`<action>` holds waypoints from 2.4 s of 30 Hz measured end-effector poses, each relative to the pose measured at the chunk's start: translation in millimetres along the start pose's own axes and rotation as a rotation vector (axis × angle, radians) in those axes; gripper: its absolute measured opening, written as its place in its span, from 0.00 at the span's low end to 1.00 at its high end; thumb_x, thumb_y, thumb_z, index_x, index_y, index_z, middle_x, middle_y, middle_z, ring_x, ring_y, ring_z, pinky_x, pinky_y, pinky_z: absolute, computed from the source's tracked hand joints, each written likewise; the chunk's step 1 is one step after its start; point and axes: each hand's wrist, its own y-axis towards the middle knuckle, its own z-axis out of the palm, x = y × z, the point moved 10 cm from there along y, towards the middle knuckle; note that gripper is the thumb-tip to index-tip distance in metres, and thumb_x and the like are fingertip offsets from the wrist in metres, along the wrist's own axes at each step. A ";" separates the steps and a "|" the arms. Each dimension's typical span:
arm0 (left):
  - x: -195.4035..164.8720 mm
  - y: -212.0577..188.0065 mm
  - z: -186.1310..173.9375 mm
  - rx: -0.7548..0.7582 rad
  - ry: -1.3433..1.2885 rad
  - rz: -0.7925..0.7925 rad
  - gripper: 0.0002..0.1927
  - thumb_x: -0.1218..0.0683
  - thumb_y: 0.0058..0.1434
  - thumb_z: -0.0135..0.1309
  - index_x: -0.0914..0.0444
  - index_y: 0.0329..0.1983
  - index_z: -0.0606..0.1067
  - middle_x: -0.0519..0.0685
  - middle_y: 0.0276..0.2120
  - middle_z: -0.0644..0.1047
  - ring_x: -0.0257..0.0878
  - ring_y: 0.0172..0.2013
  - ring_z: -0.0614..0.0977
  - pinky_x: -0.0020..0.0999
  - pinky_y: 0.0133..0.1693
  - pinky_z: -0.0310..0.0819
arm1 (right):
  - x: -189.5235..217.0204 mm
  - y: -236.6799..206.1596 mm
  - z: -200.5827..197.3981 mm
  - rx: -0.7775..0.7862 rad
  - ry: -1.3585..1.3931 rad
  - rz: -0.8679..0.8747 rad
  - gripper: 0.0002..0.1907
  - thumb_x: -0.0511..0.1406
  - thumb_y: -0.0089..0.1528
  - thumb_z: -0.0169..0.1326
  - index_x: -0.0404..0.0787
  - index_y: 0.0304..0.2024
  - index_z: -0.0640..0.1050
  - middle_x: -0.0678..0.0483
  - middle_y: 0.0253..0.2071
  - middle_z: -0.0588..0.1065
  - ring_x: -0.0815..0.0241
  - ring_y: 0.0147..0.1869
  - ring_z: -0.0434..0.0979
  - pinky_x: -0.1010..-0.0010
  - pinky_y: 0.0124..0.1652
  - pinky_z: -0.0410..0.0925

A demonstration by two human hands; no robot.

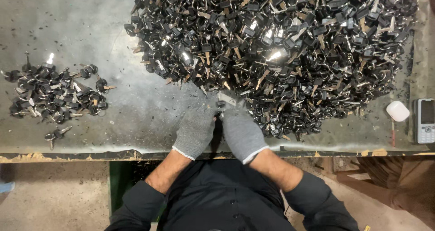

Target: The person, wearing gloves, picks keys one at a time from a large pile on a workbench and places selected keys into a smaller pile on the left side of the table, continuing the sorting throughout the clip.

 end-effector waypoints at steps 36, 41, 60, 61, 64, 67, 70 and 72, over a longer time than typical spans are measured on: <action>-8.4 -5.4 -30.9 -0.174 -0.063 -0.068 0.05 0.57 0.53 0.61 0.60 0.31 0.77 0.53 0.28 0.77 0.54 0.30 0.80 0.50 0.33 0.74 | 6.5 -28.1 0.3 -0.328 -0.047 -0.174 0.21 0.34 0.61 0.51 0.28 0.54 0.70 0.34 0.48 0.76 0.41 0.52 0.79 0.63 0.34 0.77; -7.5 -9.9 -18.2 -0.104 -0.025 -0.063 0.04 0.59 0.55 0.59 0.61 0.34 0.77 0.54 0.28 0.77 0.55 0.30 0.80 0.51 0.33 0.73 | 6.0 -16.2 -2.0 -0.247 -0.015 -0.182 0.15 0.34 0.62 0.53 0.31 0.49 0.73 0.38 0.45 0.77 0.41 0.51 0.78 0.57 0.44 0.75; 53.7 30.8 -92.9 -0.394 -0.158 -0.468 0.16 0.51 0.58 0.66 0.64 0.45 0.80 0.50 0.37 0.81 0.47 0.40 0.80 0.43 0.44 0.71 | 2.2 -13.4 1.3 -0.207 0.145 -0.129 0.14 0.39 0.65 0.53 0.34 0.44 0.76 0.40 0.43 0.77 0.41 0.48 0.80 0.55 0.45 0.75; 53.3 41.0 -94.6 -0.449 -0.153 -0.463 0.14 0.51 0.58 0.66 0.63 0.44 0.81 0.51 0.38 0.81 0.47 0.41 0.80 0.43 0.44 0.72 | 4.4 -13.2 5.3 -0.194 0.109 -0.140 0.12 0.39 0.66 0.52 0.35 0.43 0.76 0.41 0.43 0.77 0.42 0.49 0.80 0.56 0.48 0.75; 30.8 54.9 -89.6 -0.577 -0.179 -0.342 0.10 0.54 0.59 0.63 0.62 0.42 0.80 0.52 0.41 0.81 0.49 0.44 0.80 0.44 0.47 0.72 | -2.6 -14.4 6.1 -0.213 0.139 -0.119 0.12 0.38 0.61 0.55 0.34 0.39 0.76 0.39 0.43 0.76 0.41 0.50 0.79 0.57 0.46 0.75; -21.2 46.6 -65.1 -0.382 -0.107 -0.060 0.09 0.56 0.58 0.61 0.62 0.41 0.79 0.53 0.40 0.80 0.51 0.45 0.79 0.46 0.47 0.71 | 15.8 -34.3 -25.2 -0.562 -0.100 -0.361 0.18 0.37 0.52 0.54 0.32 0.41 0.72 0.36 0.45 0.76 0.40 0.53 0.79 0.62 0.49 0.76; -37.0 38.5 -19.2 0.099 0.091 0.005 0.09 0.55 0.56 0.62 0.60 0.40 0.82 0.54 0.35 0.79 0.51 0.41 0.78 0.49 0.42 0.71 | -18.4 -15.2 21.9 -0.029 0.010 -0.025 0.17 0.36 0.66 0.51 0.33 0.54 0.70 0.40 0.47 0.75 0.45 0.47 0.80 0.56 0.43 0.75; -23.1 36.3 -19.1 0.163 0.080 -0.086 0.07 0.53 0.56 0.64 0.58 0.37 0.82 0.53 0.36 0.79 0.53 0.42 0.78 0.51 0.41 0.71 | -28.2 -19.1 27.9 -0.004 0.055 0.107 0.18 0.38 0.69 0.49 0.33 0.57 0.68 0.41 0.47 0.75 0.45 0.45 0.82 0.57 0.41 0.77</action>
